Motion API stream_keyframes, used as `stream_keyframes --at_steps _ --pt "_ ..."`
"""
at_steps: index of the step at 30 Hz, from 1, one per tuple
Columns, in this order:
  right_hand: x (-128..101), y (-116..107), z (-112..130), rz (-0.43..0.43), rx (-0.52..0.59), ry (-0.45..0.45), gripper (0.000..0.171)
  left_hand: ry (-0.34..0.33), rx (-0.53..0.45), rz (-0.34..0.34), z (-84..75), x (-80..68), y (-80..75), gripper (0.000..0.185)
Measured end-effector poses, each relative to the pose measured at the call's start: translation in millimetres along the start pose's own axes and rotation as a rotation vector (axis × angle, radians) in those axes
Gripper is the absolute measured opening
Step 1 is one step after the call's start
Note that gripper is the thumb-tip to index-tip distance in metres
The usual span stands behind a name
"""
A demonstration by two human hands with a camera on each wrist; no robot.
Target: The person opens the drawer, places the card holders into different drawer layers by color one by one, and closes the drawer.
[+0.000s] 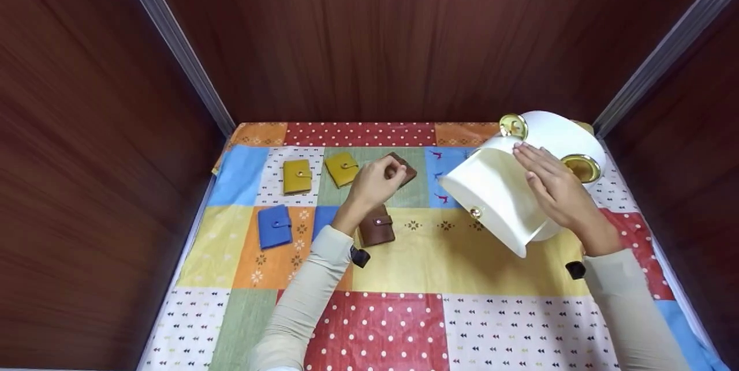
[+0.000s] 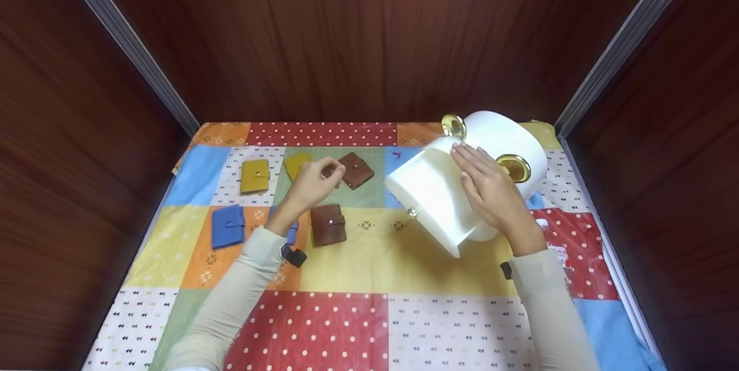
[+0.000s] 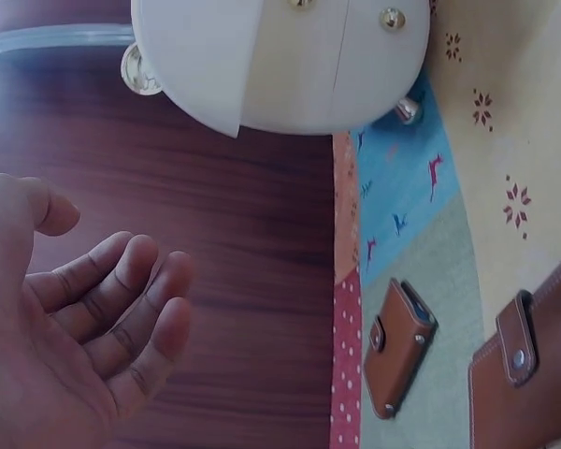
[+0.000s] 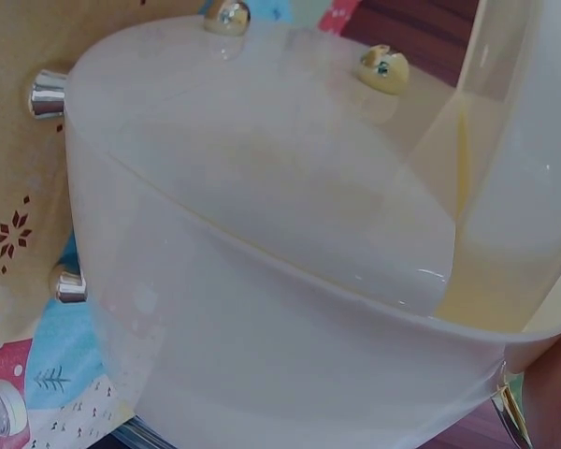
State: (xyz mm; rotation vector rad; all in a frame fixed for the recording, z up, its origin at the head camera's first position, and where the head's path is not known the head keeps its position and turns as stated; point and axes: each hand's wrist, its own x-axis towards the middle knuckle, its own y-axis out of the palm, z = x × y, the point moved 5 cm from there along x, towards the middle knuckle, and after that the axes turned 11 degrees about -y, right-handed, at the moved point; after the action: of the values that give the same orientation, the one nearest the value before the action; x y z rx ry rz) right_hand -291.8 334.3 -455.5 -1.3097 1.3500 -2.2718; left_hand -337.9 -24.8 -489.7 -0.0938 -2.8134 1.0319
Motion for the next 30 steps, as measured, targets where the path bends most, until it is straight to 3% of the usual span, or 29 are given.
stream_keyframes --at_steps 19,30 --pt "-1 0 -1 0.001 -0.003 0.005 0.047 -0.082 -0.046 -0.007 34.9 3.8 -9.6 0.022" --pt "0 -1 0 -0.01 -0.002 -0.005 0.047 -0.118 -0.043 -0.022 57.9 9.3 -7.7 0.023"
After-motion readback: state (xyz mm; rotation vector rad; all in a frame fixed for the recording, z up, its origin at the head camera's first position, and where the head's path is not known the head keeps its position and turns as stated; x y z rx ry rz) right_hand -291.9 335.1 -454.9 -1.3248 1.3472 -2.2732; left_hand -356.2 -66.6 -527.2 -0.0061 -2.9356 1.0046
